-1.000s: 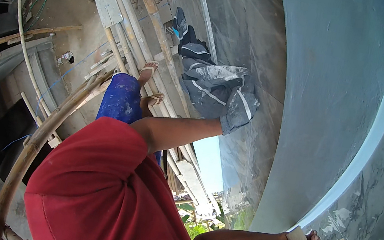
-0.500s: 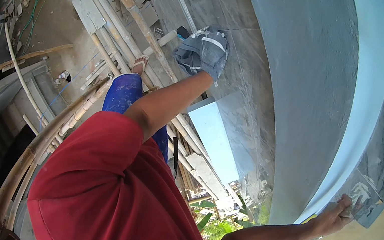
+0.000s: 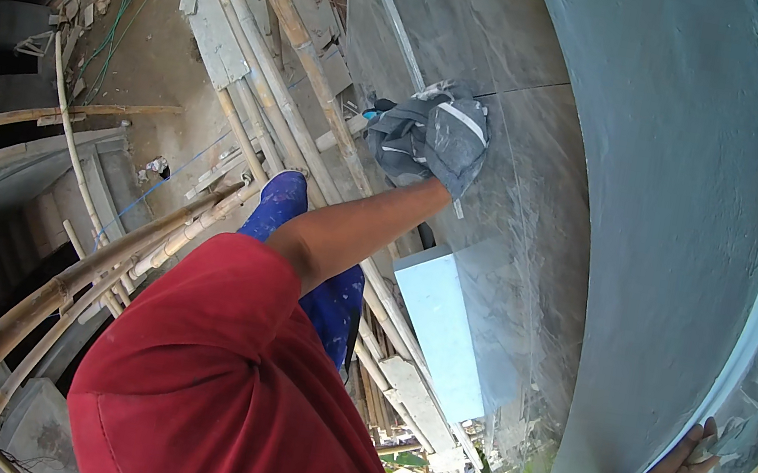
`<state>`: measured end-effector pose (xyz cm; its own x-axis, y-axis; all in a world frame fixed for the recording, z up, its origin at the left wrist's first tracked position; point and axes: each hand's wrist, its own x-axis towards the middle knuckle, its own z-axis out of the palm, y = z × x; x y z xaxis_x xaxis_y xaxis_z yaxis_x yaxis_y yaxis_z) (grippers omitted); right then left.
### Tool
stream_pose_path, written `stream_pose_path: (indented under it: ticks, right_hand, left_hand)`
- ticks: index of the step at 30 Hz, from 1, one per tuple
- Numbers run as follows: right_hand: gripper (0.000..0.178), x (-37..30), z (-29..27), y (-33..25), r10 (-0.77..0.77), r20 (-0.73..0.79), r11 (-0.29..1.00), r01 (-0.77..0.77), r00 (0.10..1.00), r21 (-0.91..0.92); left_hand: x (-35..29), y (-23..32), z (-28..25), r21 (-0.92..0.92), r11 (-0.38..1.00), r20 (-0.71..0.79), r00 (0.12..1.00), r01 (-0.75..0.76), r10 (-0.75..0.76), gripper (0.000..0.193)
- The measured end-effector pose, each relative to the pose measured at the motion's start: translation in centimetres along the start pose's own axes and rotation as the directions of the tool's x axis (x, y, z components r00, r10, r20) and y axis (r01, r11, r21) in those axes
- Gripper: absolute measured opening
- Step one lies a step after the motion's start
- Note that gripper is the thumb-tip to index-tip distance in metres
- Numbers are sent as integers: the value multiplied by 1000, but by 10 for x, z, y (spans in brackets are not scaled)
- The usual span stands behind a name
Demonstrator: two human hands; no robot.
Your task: Applying grout or adhesive to the joints of large wall tiles on a curved wall structure using a putty knife and a cloth.
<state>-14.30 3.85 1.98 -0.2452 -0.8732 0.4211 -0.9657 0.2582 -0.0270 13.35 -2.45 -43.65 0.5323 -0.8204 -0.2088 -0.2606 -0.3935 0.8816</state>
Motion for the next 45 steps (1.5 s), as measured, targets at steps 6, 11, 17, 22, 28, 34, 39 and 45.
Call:
stream_pose_path:
  ticks: [6,11,17,22,28,34,39,45]
  right_hand:
    - [43,7,-1,18,-79,-107,997,79,991,-3]
    - [47,-17,-13,14,-256,-717,944,326,649,-42]
    - [48,-130,46,-38,209,-766,186,744,608,642]
    - [72,-251,211,-92,-182,-53,208,92,982,974]
    - [49,-264,335,-107,-386,286,408,-116,877,906]
    - [70,-237,363,-98,-572,-61,595,464,818,657]
    - [68,-229,359,-100,-754,-136,578,748,643,326]
    - [71,-248,350,-102,-698,-103,700,705,709,115]
  left_hand:
    - [-36,-22,28,-50,974,84,971,-219,223,49]
    - [-6,-54,24,-111,965,181,950,-238,255,48]
    - [9,-69,5,-158,912,308,859,-378,409,47]
    - [54,-91,-4,-180,901,414,800,-395,434,46]
    - [51,-125,-7,-225,668,264,615,-710,743,45]
    - [72,-153,6,-219,469,210,428,-855,879,43]
    - [94,-170,17,-225,329,186,291,-917,938,42]
    - [125,-182,37,-88,155,108,145,-984,983,43]
